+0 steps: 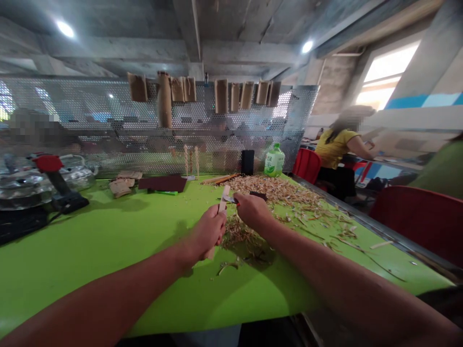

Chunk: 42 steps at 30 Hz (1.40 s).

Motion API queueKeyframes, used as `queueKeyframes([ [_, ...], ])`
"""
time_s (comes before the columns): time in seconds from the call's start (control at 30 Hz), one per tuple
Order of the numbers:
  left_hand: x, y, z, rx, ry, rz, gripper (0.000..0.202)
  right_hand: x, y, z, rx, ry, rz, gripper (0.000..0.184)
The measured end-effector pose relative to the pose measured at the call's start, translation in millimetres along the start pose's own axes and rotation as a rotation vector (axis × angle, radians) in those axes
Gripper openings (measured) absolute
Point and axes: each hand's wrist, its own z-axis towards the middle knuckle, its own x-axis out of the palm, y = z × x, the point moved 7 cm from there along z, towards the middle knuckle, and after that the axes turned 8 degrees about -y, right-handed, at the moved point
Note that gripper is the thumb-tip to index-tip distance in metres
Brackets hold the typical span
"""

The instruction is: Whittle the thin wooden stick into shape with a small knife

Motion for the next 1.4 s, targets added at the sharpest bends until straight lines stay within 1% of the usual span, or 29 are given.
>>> queueKeyframes([
  [0.1, 1.7, -5.1, -6.0, 0.010, -0.015, 0.015, 0.010, 1.0, -7.0, 3.9, 0.005, -0.023, -0.004, 0.029],
  [0.2, 3.4, -8.0, -8.4, 0.013, -0.006, 0.048, 0.010, 2.3, -13.8, 7.8, 0.030, -0.024, -0.026, 0.028],
  [0.37, 1.1, -8.5, -3.1, 0.027, -0.005, 0.093, 0.010, 2.7, -13.1, 12.7, 0.040, -0.046, -0.016, 0.029],
  [0.43, 1.0, -8.8, -5.5, 0.017, -0.010, 0.090, 0.010, 2.5, -15.7, 15.4, 0.045, -0.056, -0.003, 0.029],
  [0.5, 5.0, -9.8, -15.1, -0.003, 0.008, 0.079, 0.011, 2.1, -30.1, 19.1, 0.089, -0.057, -0.001, 0.030],
  [0.53, 9.8, -10.8, -22.1, -0.010, 0.046, 0.075, 0.014, 2.5, -43.2, 20.8, 0.141, -0.044, -0.005, 0.031],
  [0.6, 22.8, -13.1, -37.3, -0.013, 0.167, 0.059, 0.023, 3.6, -76.1, 22.1, 0.281, -0.010, -0.019, 0.032],
  [0.63, 28.9, -14.3, -43.3, -0.010, 0.229, 0.038, 0.027, 6.7, -93.4, 20.9, 0.380, 0.038, -0.004, 0.031],
  [0.67, 31.7, -15.4, -46.0, -0.004, 0.256, 0.007, 0.028, 6.9, -105.6, 20.5, 0.441, 0.032, 0.017, 0.031],
  [0.7, 31.1, -15.9, -45.0, 0.002, 0.245, -0.028, 0.026, 5.7, -111.2, 21.5, 0.451, -0.004, 0.037, 0.033],
  [0.73, 27.5, -15.5, -40.9, 0.005, 0.208, -0.061, 0.023, 6.6, -112.5, 22.3, 0.459, -0.017, 0.050, 0.034],
  [0.8, 17.0, -11.7, -27.7, -0.002, 0.120, -0.100, 0.018, 9.7, -101.1, 23.8, 0.440, -0.042, 0.073, 0.037],
  [0.87, 7.2, -6.6, -14.2, -0.009, 0.057, -0.100, 0.014, 14.1, -77.7, 24.0, 0.385, -0.049, 0.102, 0.038],
  [0.97, -0.9, -2.3, -1.5, 0.016, 0.009, -0.071, 0.013, 14.6, -39.3, 20.5, 0.229, -0.073, 0.149, 0.038],
  [1.03, -2.0, 1.2, 1.9, 0.015, -0.001, -0.037, 0.013, 12.0, -23.3, 15.3, 0.152, -0.076, 0.159, 0.039],
  [1.1, -2.2, 4.9, 3.1, 0.004, -0.008, -0.002, 0.014, 8.7, -14.9, 10.2, 0.105, -0.074, 0.149, 0.041],
  [1.2, -1.6, 5.5, 1.8, 0.016, -0.011, 0.020, 0.016, 5.8, -9.6, 5.4, 0.068, -0.059, 0.097, 0.039],
  [1.33, 0.6, -1.9, -5.8, 0.032, -0.036, 0.062, 0.014, 5.5, -8.5, 5.1, 0.070, -0.036, 0.037, 0.036],
  [1.4, 1.8, -5.2, -10.0, 0.014, -0.058, 0.082, 0.012, 5.5, -9.4, 6.4, 0.085, -0.033, 0.021, 0.034],
])
